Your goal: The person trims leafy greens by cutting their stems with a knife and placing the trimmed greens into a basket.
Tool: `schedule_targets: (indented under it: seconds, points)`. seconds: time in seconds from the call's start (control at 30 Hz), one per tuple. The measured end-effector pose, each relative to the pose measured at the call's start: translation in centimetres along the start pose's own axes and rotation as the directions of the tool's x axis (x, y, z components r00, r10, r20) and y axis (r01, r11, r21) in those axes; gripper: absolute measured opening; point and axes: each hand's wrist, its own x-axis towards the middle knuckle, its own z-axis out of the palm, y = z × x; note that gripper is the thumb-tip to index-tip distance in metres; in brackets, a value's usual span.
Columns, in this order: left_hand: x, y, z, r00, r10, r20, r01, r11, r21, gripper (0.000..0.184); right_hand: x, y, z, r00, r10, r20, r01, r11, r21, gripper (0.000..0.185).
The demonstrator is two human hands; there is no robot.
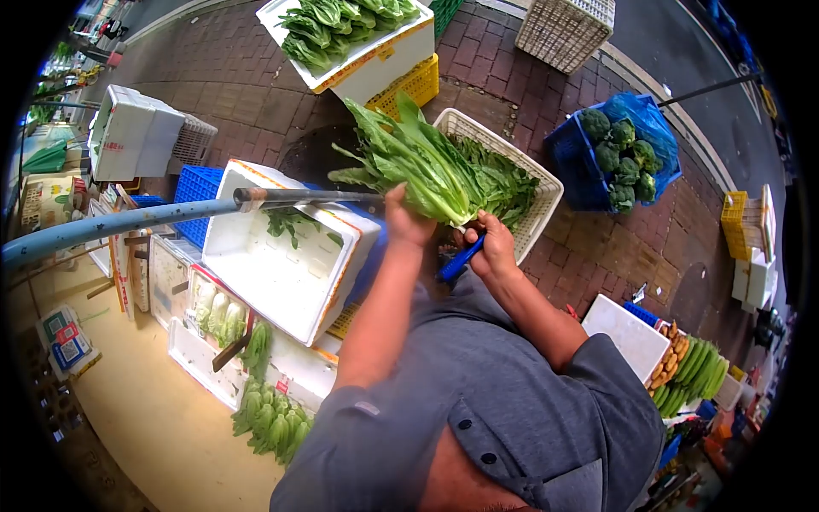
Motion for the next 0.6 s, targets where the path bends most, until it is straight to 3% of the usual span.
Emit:
schedule_targets:
  seconds: [0.3,0.4,0.5,0.6]
  points:
    - [0.8,-0.5,-2.1,0.999,-0.019,-0.037,0.019,1.000,0.004,0.056,0.8,0.0,-0.4,0.986,0.101,-0.132,-0.076,0.980,0.183,0.010]
    - [0.7,-0.8,-2.0,0.999,-0.015,-0.033,0.015,1.000,0.006,0.055,2.1,0.0,-2.9,0.974,0.226,-0.005,-0.216,0.936,0.280,0.010]
    - [0.6,-0.5,-1.8,0.998,0.013,-0.062,-0.011,0.999,0.044,0.053,1.9,-0.4,-3.0,0.988,0.089,-0.123,-0.079,0.993,0.088,0.009]
    - [0.8,-0.4,-1.9,0.995,0.043,-0.092,-0.035,0.996,0.085,0.049,3.8,-0.9,-6.5,0.992,-0.091,-0.085,0.066,0.962,-0.263,0.018]
